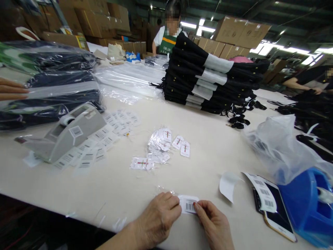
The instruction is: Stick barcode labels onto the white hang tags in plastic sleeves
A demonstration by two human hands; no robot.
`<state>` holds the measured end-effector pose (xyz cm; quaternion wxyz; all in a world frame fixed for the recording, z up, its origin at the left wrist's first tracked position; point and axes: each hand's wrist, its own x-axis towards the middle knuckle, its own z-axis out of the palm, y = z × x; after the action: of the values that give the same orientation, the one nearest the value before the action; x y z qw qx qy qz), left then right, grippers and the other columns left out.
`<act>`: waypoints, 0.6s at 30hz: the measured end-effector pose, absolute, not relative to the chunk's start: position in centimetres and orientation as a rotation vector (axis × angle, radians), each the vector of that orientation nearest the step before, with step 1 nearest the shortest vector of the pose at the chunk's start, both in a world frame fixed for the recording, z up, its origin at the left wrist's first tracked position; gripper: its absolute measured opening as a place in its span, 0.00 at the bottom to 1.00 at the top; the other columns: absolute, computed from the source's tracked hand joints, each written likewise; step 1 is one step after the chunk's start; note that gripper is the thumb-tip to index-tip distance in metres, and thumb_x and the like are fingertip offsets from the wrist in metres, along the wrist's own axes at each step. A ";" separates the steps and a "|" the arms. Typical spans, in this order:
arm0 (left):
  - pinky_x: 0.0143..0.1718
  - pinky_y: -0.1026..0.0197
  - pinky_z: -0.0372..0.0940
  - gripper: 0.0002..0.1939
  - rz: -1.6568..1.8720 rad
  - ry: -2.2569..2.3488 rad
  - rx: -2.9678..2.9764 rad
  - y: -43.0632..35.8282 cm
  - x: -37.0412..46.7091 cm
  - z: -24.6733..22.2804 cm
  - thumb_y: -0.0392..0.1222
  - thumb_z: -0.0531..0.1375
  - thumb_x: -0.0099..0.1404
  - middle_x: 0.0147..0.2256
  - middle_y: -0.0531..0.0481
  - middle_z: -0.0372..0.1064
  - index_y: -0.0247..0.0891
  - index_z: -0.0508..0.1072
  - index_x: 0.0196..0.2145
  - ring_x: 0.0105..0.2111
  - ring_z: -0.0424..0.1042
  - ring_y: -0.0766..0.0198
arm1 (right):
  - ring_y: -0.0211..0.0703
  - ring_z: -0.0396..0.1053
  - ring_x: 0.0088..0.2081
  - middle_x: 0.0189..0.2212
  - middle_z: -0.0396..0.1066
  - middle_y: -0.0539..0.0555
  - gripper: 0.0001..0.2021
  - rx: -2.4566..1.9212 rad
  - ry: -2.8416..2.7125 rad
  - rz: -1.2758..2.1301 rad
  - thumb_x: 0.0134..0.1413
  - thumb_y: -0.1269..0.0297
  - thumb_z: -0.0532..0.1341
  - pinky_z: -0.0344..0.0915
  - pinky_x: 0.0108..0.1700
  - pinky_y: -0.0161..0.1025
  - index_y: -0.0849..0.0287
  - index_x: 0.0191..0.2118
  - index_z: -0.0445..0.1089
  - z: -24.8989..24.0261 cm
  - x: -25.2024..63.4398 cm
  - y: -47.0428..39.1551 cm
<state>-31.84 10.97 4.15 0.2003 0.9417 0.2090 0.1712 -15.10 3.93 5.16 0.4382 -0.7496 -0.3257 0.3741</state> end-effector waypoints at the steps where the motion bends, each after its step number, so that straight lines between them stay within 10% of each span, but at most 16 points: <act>1: 0.33 0.60 0.59 0.08 0.464 0.584 2.633 11.0 -31.8 4.2 0.30 0.48 0.62 0.32 0.48 0.64 0.35 0.65 0.32 0.31 0.60 0.62 | 0.36 0.58 0.20 0.16 0.63 0.46 0.16 -1.861 -0.795 0.923 0.40 0.49 0.62 0.57 0.23 0.32 0.59 0.22 0.69 5.1 -15.2 3.9; 13: 0.35 0.53 0.61 0.15 0.325 0.584 2.758 10.6 -31.5 4.7 0.32 0.51 0.59 0.38 0.44 0.65 0.33 0.63 0.46 0.36 0.62 0.56 | 0.37 0.66 0.22 0.19 0.68 0.48 0.17 -1.960 -1.060 0.764 0.49 0.47 0.55 0.62 0.26 0.32 0.57 0.25 0.67 4.7 -15.3 3.8; 18: 0.37 0.51 0.61 0.18 0.286 0.620 2.764 10.5 -31.4 4.8 0.29 0.50 0.56 0.40 0.43 0.65 0.34 0.63 0.45 0.37 0.62 0.55 | 0.41 0.69 0.19 0.20 0.70 0.50 0.17 -2.230 -1.451 0.212 0.52 0.51 0.54 0.63 0.19 0.35 0.60 0.38 0.65 3.9 -14.7 3.4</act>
<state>-31.41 10.47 4.78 0.1465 0.9604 0.2153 0.0994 -14.67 3.38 3.90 0.2341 -0.8123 -0.5285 0.0773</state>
